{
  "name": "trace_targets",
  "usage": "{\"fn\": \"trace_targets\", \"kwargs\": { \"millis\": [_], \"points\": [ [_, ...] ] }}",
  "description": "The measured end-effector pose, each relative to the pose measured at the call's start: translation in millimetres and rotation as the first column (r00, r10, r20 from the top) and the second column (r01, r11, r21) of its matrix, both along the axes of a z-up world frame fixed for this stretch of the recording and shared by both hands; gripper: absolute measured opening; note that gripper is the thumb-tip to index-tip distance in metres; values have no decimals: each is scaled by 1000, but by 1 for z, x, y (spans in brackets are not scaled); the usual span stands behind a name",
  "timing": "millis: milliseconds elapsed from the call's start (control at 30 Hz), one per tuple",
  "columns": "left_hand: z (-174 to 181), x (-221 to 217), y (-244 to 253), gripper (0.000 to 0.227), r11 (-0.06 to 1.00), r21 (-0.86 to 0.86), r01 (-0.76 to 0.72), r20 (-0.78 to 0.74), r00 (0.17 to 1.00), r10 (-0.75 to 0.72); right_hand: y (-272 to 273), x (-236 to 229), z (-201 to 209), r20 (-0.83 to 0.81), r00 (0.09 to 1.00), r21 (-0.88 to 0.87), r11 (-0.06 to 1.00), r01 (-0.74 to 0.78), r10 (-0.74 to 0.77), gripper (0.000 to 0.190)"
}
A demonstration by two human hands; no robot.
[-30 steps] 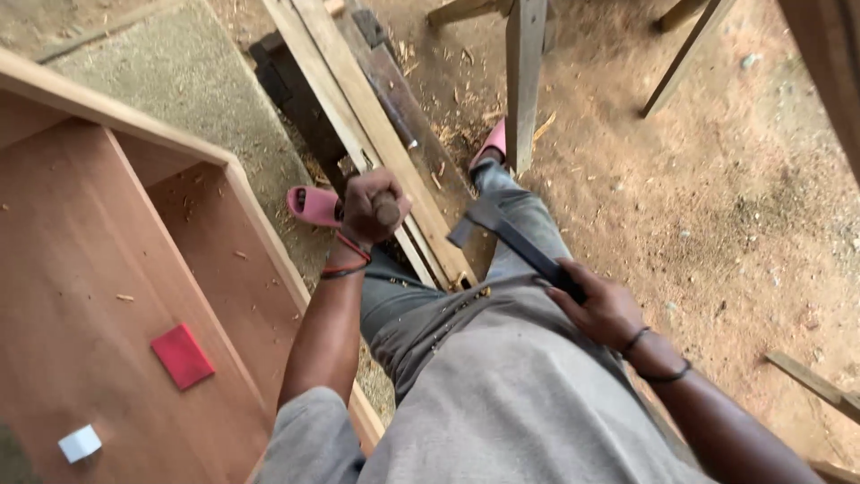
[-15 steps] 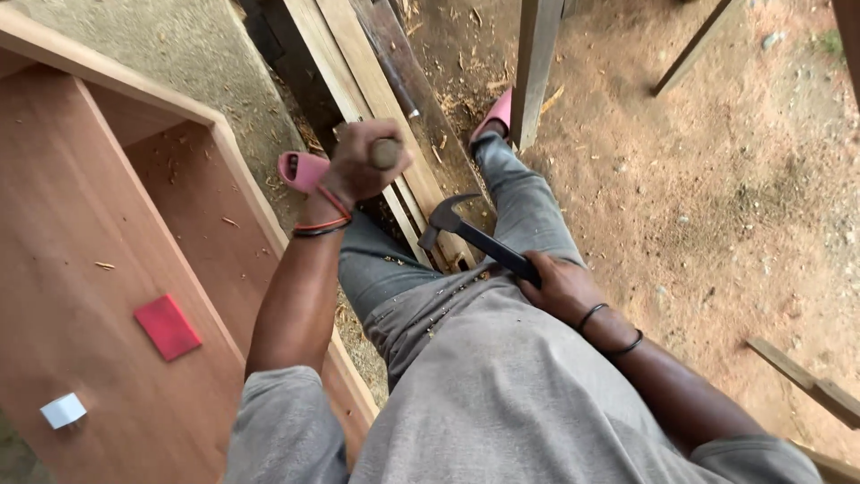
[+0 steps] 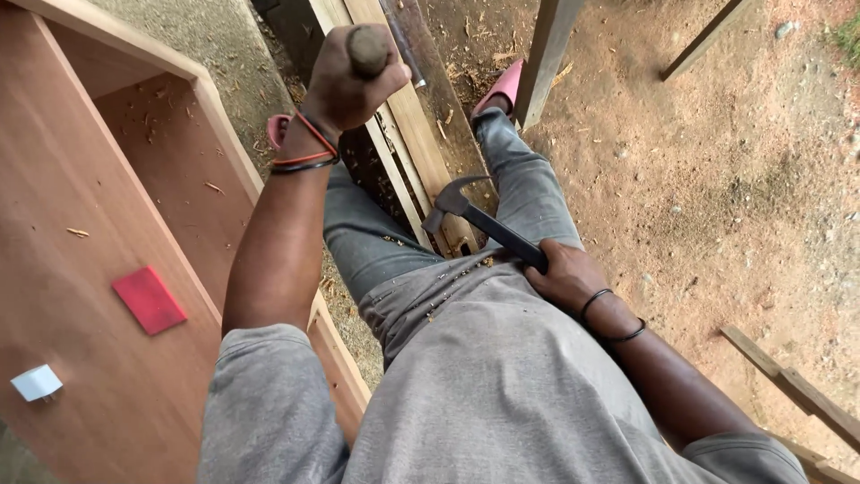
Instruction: Using a hammer and chisel to carve or shape wood components for furniture.
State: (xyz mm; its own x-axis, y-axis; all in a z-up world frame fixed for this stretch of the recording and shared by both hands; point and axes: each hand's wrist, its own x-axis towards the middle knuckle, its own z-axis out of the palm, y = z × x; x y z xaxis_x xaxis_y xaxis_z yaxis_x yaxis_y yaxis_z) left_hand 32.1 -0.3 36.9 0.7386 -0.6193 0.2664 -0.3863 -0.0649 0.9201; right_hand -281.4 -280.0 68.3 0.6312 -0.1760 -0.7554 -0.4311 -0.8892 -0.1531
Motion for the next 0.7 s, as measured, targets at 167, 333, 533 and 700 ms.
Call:
{"fn": "trace_targets", "kwargs": {
  "millis": [167, 333, 533, 700],
  "points": [
    [-12, 0, -3, 22, 1000, 20, 2, 6, 1000, -2, -4, -5, -13, 4, 1000, -3, 1000, -19, 19, 40],
    [-15, 2, -1, 23, 999, 39, -20, -19, 1000, 21, -1, -2, -11, -59, 997, -68, 996, -63, 59, 40],
    [-19, 5, 0, 20, 999, -49, 7, 35, 999, -5, -5, -7, -16, -36, 998, -48, 997, -56, 54, 42],
    [-22, 6, -1, 22, 1000, -1, -26, 59, 998, 26, -7, -10, -22, 2, 996, -57, 995, -84, 85, 42]
  ]
}}
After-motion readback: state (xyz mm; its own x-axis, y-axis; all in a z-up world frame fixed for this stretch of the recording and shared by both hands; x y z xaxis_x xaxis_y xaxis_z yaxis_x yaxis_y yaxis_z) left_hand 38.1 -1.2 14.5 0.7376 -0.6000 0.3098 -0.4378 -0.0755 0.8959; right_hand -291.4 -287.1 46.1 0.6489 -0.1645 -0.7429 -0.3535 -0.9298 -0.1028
